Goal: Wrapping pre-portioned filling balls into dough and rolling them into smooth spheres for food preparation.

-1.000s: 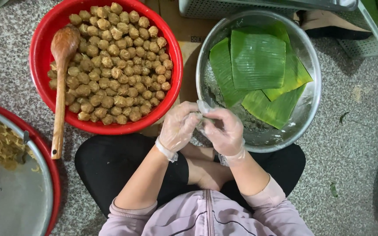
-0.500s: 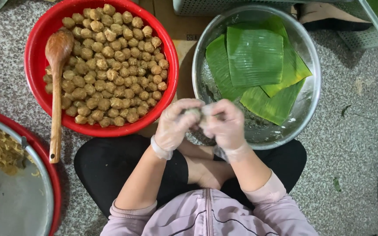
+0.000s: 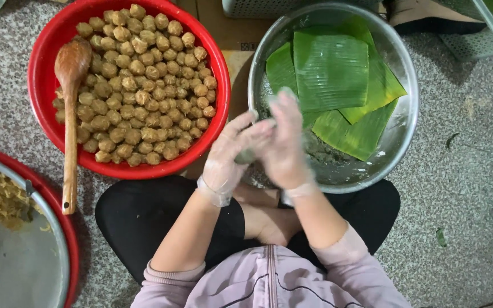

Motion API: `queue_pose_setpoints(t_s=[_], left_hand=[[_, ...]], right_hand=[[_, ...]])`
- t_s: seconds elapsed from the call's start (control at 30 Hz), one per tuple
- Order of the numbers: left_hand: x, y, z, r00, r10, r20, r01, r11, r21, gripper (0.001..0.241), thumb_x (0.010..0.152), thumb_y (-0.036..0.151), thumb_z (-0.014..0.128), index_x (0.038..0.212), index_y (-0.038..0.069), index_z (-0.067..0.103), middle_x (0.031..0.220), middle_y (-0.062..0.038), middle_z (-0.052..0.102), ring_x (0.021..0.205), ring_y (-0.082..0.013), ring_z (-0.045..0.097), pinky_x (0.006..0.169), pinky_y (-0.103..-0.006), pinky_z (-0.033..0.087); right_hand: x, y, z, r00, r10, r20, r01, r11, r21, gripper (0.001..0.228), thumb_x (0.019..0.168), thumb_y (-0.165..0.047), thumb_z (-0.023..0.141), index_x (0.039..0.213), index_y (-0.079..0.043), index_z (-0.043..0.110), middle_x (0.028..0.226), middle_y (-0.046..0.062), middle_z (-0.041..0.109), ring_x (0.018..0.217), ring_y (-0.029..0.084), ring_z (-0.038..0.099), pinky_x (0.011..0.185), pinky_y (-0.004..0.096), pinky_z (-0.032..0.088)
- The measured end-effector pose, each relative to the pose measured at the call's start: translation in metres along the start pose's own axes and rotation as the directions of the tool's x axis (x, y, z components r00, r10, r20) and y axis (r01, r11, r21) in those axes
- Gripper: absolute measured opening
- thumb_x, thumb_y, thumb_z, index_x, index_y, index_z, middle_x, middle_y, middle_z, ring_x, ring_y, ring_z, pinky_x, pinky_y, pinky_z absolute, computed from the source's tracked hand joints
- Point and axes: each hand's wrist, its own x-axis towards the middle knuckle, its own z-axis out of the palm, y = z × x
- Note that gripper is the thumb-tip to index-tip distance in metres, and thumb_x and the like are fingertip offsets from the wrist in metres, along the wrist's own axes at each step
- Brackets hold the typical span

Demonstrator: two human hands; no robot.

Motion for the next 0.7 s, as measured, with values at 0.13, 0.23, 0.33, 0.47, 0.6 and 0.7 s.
queue_pose_setpoints(t_s=[0.13,0.23,0.33,0.47,0.6,0.7], left_hand=[[0.01,-0.042,0.055,0.642,0.754,-0.139,-0.63,0.416,-0.655,0.121,0.061,0.087,0.069,0.148,0.005,0.051,0.143,-0.035,0.05,0.123,-0.0541,0.055,0.107,-0.06,0.05],[0.018,-0.082,-0.024,0.685,0.509,0.522,-0.18,0.812,-0.556,0.084,0.096,0.074,0.042,0.167,0.037,0.016,0.165,-0.013,0.037,0.148,-0.0402,0.045,0.115,-0.0594,0.051],[0.0,-0.05,-0.023,0.986,0.021,0.167,0.048,0.916,-0.398,0.036,0.095,0.011,0.055,0.13,-0.001,0.059,0.129,-0.014,0.061,0.118,-0.0243,0.056,0.109,-0.0405,0.043],[0.016,-0.012,-0.017,0.906,0.276,0.32,-0.178,0.936,-0.304,0.053,0.105,0.043,0.059,0.143,0.005,0.056,0.148,-0.012,0.056,0.141,-0.029,0.048,0.125,-0.0512,0.028],[0.013,-0.048,-0.007,0.875,0.239,0.421,0.113,0.744,-0.658,0.075,0.089,0.072,0.054,0.149,0.027,0.046,0.143,-0.009,0.056,0.135,-0.0348,0.05,0.113,-0.0512,0.043],[0.011,-0.025,-0.009,0.914,-0.022,0.405,0.247,0.822,-0.513,0.06,0.091,0.065,0.054,0.135,0.024,0.05,0.13,-0.018,0.062,0.122,-0.0421,0.061,0.103,-0.0579,0.052]], right_hand=[[0.012,-0.034,0.017,0.97,-0.225,0.094,0.242,0.934,-0.264,0.075,0.105,-0.053,0.04,0.166,-0.013,0.024,0.174,0.015,0.008,0.162,0.035,0.003,0.13,0.066,0.006],[0.012,-0.047,0.02,0.866,-0.378,0.326,0.462,0.855,-0.236,0.1,0.093,-0.085,0.012,0.17,-0.022,0.019,0.176,0.006,-0.002,0.165,0.034,-0.003,0.13,0.085,0.017],[0.038,-0.004,0.025,0.987,-0.104,0.126,0.138,0.94,-0.311,0.094,0.106,-0.055,0.061,0.171,-0.025,0.0,0.179,0.001,-0.002,0.169,0.031,0.002,0.127,0.085,-0.005],[0.022,-0.006,0.023,0.992,-0.108,0.065,0.122,0.954,-0.274,0.085,0.105,-0.072,0.022,0.171,-0.02,0.01,0.176,0.008,0.0,0.163,0.035,0.001,0.123,0.07,-0.01],[0.017,-0.047,0.025,0.891,-0.367,0.268,0.441,0.842,-0.313,0.099,0.09,-0.087,-0.002,0.157,-0.02,0.029,0.171,0.019,-0.002,0.156,0.045,-0.005,0.12,0.074,-0.005],[0.047,-0.009,0.01,0.911,-0.247,0.329,0.356,0.875,-0.329,0.1,0.092,-0.088,0.018,0.169,-0.027,0.004,0.175,0.007,-0.007,0.158,0.042,-0.01,0.116,0.082,-0.003]])
